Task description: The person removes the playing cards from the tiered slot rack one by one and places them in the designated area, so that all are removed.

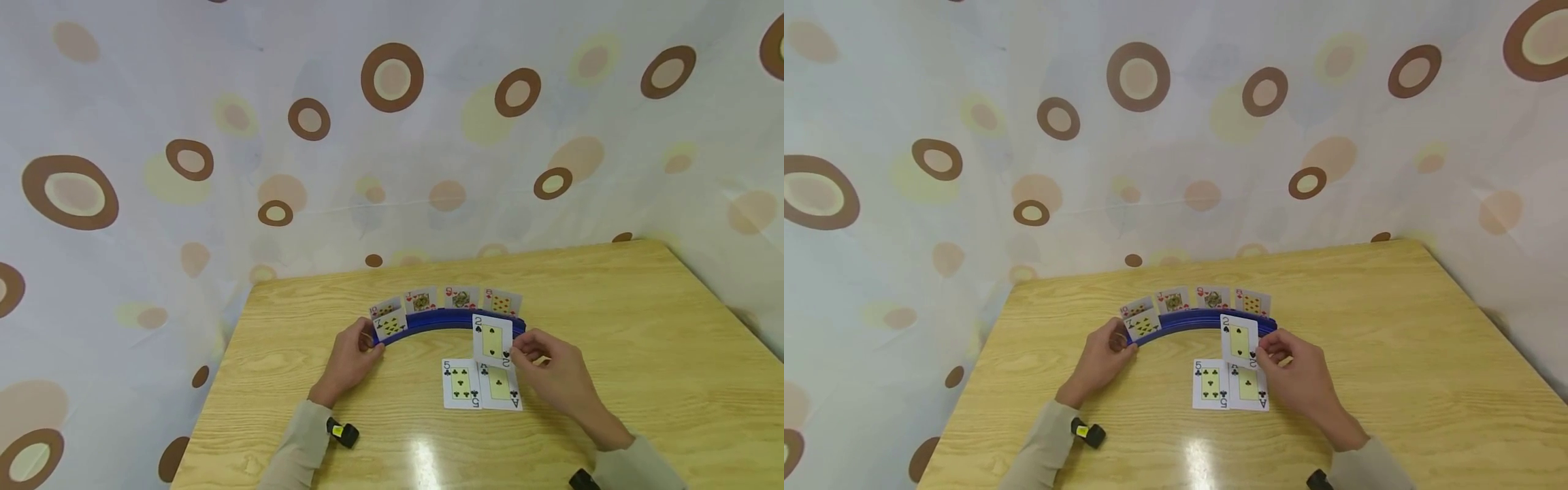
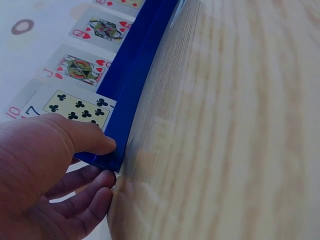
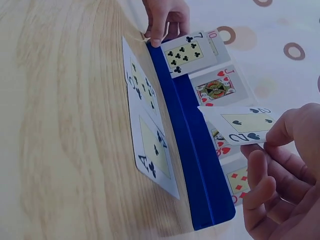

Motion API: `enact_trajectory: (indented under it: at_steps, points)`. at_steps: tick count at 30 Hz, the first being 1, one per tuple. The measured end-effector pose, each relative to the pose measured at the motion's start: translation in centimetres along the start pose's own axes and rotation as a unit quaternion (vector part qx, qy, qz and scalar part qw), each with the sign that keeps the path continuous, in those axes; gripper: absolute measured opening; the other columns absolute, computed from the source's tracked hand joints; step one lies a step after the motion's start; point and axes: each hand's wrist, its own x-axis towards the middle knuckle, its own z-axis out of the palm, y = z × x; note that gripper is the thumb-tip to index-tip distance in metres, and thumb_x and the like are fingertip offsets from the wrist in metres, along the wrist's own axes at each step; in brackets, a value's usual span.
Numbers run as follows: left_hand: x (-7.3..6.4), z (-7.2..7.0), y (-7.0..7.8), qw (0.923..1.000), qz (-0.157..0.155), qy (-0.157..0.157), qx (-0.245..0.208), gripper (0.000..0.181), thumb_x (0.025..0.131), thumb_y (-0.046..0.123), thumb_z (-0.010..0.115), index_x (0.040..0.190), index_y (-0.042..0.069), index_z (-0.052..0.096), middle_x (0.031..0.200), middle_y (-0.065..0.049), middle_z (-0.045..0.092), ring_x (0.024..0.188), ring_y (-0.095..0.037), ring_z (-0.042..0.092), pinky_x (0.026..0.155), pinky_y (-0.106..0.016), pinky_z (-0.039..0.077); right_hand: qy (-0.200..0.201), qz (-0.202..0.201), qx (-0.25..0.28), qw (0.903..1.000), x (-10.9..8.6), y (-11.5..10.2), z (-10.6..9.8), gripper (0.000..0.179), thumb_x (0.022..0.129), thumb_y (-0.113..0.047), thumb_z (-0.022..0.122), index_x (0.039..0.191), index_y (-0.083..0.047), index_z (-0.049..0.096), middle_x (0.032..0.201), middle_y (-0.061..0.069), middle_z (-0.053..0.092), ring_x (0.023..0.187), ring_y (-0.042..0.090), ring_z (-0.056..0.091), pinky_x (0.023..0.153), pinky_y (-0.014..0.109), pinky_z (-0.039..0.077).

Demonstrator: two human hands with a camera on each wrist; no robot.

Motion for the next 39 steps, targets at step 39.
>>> enact_trajectory:
  at_steps: [39]
  points:
    - [0.0,0.1,-0.4,0.9999,-0.003,-0.003,-0.014,0.030,0.099,0.007,0.078,0.127,0.005,0.066,0.110,-0.011,0.074,0.093,-0.016,0.067,0.084,-0.032,0.057,-0.129,0.165,-0.105,0.9723,-1.6,4.5,-5.2,0.022,0.102,-0.023,0.071,0.109,-0.002,0.078,0.084,-0.002,0.076,0.075,0.013,0.062,0.065,0.024,0.045]
